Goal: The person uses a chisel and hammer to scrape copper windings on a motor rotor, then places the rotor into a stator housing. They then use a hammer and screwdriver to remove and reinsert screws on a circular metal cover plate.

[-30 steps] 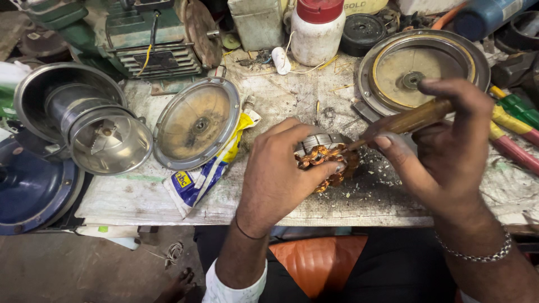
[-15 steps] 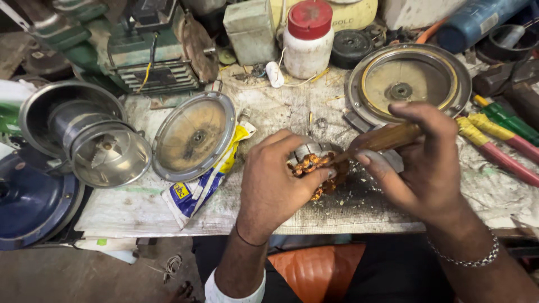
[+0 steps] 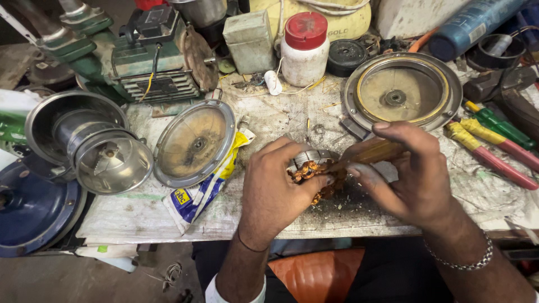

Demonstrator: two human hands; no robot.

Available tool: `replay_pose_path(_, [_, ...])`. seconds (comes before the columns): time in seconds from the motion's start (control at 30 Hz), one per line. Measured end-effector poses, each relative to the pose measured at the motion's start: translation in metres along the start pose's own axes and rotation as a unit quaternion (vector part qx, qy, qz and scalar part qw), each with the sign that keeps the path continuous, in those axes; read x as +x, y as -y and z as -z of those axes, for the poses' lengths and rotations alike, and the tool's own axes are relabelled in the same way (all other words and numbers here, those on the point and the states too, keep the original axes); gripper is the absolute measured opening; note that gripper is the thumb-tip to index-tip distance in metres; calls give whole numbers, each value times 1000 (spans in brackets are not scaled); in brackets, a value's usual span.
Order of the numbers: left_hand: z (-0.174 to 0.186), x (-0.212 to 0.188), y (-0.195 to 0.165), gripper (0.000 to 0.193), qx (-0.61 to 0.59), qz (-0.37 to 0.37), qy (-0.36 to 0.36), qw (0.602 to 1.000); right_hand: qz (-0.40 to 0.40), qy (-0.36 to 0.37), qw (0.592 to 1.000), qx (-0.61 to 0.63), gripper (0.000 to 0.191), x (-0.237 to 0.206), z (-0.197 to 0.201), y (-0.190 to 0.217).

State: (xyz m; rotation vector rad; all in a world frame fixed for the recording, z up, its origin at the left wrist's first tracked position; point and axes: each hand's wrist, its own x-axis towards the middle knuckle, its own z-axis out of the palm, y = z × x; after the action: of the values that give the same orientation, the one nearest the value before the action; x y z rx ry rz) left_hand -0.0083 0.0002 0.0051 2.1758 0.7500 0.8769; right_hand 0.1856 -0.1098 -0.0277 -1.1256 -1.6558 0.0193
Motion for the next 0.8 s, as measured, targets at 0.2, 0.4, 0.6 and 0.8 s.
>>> replay_pose_path(0.2, [1, -2, -2, 40, 18, -49, -17, 998, -84, -34, 995, 47, 70, 8, 0, 5])
replay_pose_path(0.4, [1, -2, 0, 37, 10, -44, -14, 999, -51, -3, 998, 43, 73, 6, 3, 0])
replay_pose_path(0.6, [-1, -3, 1, 38, 13, -42, -18, 999, -22, 14, 1000, -12, 70, -1, 3, -2])
replay_pose_path(0.8, [0, -2, 1, 40, 17, -42, -19, 999, -48, -33, 998, 20, 68, 8, 4, 4])
